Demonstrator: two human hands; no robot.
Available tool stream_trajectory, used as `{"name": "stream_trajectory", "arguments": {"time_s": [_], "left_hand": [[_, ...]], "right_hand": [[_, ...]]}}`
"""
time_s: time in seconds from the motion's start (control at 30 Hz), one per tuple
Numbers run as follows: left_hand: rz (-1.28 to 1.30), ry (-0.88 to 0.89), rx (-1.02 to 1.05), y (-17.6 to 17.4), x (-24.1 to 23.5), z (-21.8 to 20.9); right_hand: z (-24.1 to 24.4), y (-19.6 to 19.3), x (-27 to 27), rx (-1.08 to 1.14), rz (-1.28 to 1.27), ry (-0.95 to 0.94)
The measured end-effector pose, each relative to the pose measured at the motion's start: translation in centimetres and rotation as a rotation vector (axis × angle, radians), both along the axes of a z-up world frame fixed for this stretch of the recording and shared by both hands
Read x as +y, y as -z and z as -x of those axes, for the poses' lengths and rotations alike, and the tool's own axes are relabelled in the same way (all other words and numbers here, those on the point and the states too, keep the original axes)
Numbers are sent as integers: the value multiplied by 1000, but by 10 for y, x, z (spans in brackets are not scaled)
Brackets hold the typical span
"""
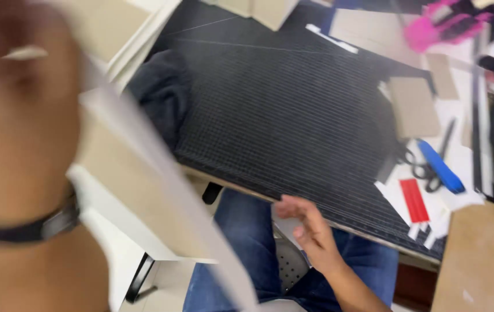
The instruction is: The person assembles a paper craft by applying glue to small beige paper pieces with a roller, then placing them onto a larger white sheet. They smooth the pieces with a red tool and repeat the process for additional pieces.
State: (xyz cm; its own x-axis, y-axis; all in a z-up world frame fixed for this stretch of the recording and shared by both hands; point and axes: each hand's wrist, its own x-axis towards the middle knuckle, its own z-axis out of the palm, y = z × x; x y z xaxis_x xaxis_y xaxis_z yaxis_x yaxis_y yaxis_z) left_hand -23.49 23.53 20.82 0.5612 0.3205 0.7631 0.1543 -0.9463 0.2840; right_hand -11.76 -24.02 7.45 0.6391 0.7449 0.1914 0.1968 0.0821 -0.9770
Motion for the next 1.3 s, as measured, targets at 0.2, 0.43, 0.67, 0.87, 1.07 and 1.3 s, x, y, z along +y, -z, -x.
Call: {"name": "stream_trajectory", "arguments": {"time_s": [0.2,0.43,0.67,0.87,1.07,1.3], "left_hand": [[174,284,-104,-20,-237,-268],[404,654,281,140,-325,-284],[52,425,698,190,-294,-219],[1,325,891,197,-299,-246],[-8,295,904,199,-304,-263],[12,293,920,195,-306,-262]], "right_hand": [[-36,-21,-40,309,-29,101],[-85,24,-78,513,24,473],[-157,23,-120,295,334,712],[-309,34,-152,-548,738,995],[-363,15,-134,-325,1148,821],[-372,5,-144,-125,1041,822]]}}
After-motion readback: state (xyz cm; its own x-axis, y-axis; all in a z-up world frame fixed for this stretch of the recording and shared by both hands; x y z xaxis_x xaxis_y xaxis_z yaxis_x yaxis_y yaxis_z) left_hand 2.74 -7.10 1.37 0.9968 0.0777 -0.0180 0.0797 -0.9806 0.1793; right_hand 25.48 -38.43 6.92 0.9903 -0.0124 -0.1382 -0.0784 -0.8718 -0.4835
